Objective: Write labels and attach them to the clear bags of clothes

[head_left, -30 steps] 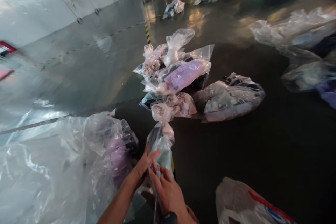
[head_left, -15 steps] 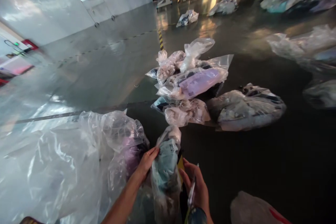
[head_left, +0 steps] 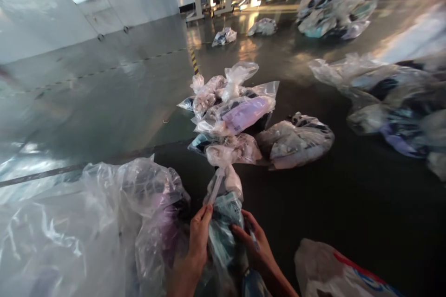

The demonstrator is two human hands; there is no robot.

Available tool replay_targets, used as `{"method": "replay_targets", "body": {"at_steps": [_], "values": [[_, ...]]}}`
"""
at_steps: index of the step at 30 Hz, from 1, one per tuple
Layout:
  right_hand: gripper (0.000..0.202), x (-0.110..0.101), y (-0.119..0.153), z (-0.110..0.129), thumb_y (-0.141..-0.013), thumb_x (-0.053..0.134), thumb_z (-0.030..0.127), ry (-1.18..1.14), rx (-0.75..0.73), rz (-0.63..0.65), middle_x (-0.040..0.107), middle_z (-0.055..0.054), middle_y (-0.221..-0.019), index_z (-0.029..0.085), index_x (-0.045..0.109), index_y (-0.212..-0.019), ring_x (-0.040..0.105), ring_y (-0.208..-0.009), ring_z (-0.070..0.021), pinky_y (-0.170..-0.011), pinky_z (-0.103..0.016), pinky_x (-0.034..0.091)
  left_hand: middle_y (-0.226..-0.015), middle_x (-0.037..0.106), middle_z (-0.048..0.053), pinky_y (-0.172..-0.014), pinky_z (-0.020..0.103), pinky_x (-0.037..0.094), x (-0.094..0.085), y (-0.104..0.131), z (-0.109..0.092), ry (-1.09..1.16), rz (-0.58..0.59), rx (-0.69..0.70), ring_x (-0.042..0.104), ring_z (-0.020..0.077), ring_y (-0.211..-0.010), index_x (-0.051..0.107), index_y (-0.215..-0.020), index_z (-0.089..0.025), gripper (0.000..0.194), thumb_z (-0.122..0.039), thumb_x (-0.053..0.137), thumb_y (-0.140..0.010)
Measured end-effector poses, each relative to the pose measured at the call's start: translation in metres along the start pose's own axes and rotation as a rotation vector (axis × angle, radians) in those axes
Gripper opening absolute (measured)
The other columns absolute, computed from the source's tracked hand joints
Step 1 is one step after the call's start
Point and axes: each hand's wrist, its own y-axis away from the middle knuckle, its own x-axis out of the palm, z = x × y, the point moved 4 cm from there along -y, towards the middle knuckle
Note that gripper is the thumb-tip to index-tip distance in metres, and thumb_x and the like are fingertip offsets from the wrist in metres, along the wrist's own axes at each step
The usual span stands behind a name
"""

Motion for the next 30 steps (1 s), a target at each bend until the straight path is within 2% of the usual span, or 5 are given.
{"method": "replay_targets", "body": {"at_steps": [5, 11, 15, 22, 30], "values": [[0.047, -0.028, -0.006, 0.033, -0.073, 0.076, 0.045, 0.045, -0.037, 0.066, 0.068, -0.002, -0.090, 0.020, 0.063, -0.111, 0.059, -0.079, -0.0190, -0.068, -0.026, 0.044, -0.077, 0.068, 0.002, -0.068, 0.027, 0.050, 0.022, 0.013, 0.014, 0.186, -0.001, -0.078, 0.064, 0.0201, -0.076, 0.065, -0.083, -0.020, 0.050, -0.064, 0.077, -0.063], [0.025, -0.064, -0.032, 0.028, -0.065, 0.067, 0.028, 0.284, -0.165, 0.127, 0.064, -0.001, -0.078, 0.018, 0.070, -0.087, 0.054, -0.075, -0.0191, -0.069, -0.028, 0.039, -0.080, 0.065, 0.006, -0.073, 0.029, 0.048, 0.027, -0.009, 0.017, -0.295, 0.078, 0.044, 0.063, 0.0219, -0.079, 0.061, -0.088, -0.018, 0.058, -0.071, 0.071, -0.066], [0.024, -0.062, -0.039, 0.014, -0.064, 0.066, 0.027, 0.235, -0.121, 0.151, 0.064, -0.001, -0.079, 0.018, 0.071, -0.085, 0.054, -0.076, -0.0195, -0.070, -0.028, 0.040, -0.103, 0.068, 0.013, -0.086, 0.035, 0.046, 0.025, -0.030, 0.020, -0.500, 0.044, 0.038, 0.065, 0.0281, -0.095, 0.050, -0.119, -0.015, 0.076, -0.067, 0.072, -0.069], [0.036, -0.060, -0.026, 0.040, -0.071, 0.073, 0.040, 0.166, -0.044, 0.183, 0.065, 0.000, -0.084, 0.019, 0.067, -0.101, 0.057, -0.078, -0.0182, -0.073, -0.028, 0.043, -0.081, 0.066, 0.007, -0.079, 0.030, 0.044, 0.044, -0.043, 0.029, -0.496, 0.118, 0.240, 0.061, 0.0249, -0.082, 0.058, -0.078, -0.021, 0.044, -0.064, 0.053, -0.084], [0.041, -0.058, -0.028, 0.037, -0.078, 0.070, 0.057, 0.230, -0.093, 0.033, 0.059, 0.001, -0.076, 0.017, 0.068, -0.087, 0.049, -0.074, -0.0147, -0.068, -0.025, 0.037, -0.086, 0.066, 0.009, -0.082, 0.029, 0.045, 0.050, -0.036, 0.040, -0.359, 0.091, 0.216, 0.060, 0.0245, -0.087, 0.062, -0.084, -0.018, 0.058, -0.073, 0.045, -0.083]]}}
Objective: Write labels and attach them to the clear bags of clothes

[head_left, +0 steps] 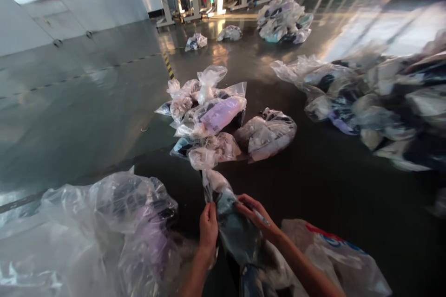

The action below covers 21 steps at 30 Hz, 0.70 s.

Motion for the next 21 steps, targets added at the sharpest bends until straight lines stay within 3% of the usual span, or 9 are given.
{"method": "replay_targets", "body": {"at_steps": [3, 6, 11, 21], "values": [[0.041, 0.002, 0.000, -0.005, -0.080, 0.067, 0.058, -0.015, -0.002, 0.004, 0.056, 0.001, -0.075, 0.017, 0.067, -0.082, 0.047, -0.073, -0.0141, -0.067, -0.025, 0.037, -0.106, 0.070, 0.014, -0.093, 0.031, 0.044, -0.002, 0.005, 0.006, 0.072, -0.021, -0.070, 0.061, 0.0283, -0.104, 0.066, -0.099, -0.014, 0.071, -0.079, 0.050, -0.077], [0.040, 0.002, 0.001, -0.008, -0.081, 0.066, 0.057, -0.035, -0.003, -0.004, 0.051, 0.001, -0.073, 0.017, 0.063, -0.077, 0.044, -0.072, -0.0135, -0.064, -0.023, 0.035, -0.113, 0.069, 0.016, -0.095, 0.032, 0.045, -0.002, 0.009, 0.011, 0.130, -0.033, -0.127, 0.061, 0.0297, -0.108, 0.066, -0.108, -0.011, 0.082, -0.083, 0.052, -0.072], [0.039, 0.002, 0.002, -0.012, -0.083, 0.066, 0.055, -0.053, -0.017, 0.014, 0.049, 0.001, -0.075, 0.017, 0.061, -0.077, 0.042, -0.074, -0.0135, -0.066, -0.024, 0.035, -0.119, 0.068, 0.018, -0.100, 0.033, 0.044, -0.003, 0.011, 0.020, 0.206, -0.079, -0.164, 0.060, 0.0303, -0.114, 0.068, -0.109, -0.010, 0.088, -0.085, 0.060, -0.062], [0.039, -0.003, 0.000, -0.026, -0.083, 0.066, 0.056, -0.040, -0.042, 0.073, 0.047, 0.001, -0.076, 0.018, 0.059, -0.077, 0.041, -0.074, -0.0137, -0.067, -0.025, 0.033, -0.114, 0.071, 0.015, -0.102, 0.036, 0.045, -0.002, 0.014, 0.031, 0.321, -0.137, -0.191, 0.062, 0.0301, -0.112, 0.072, -0.102, -0.012, 0.084, -0.082, 0.069, -0.056]]}}
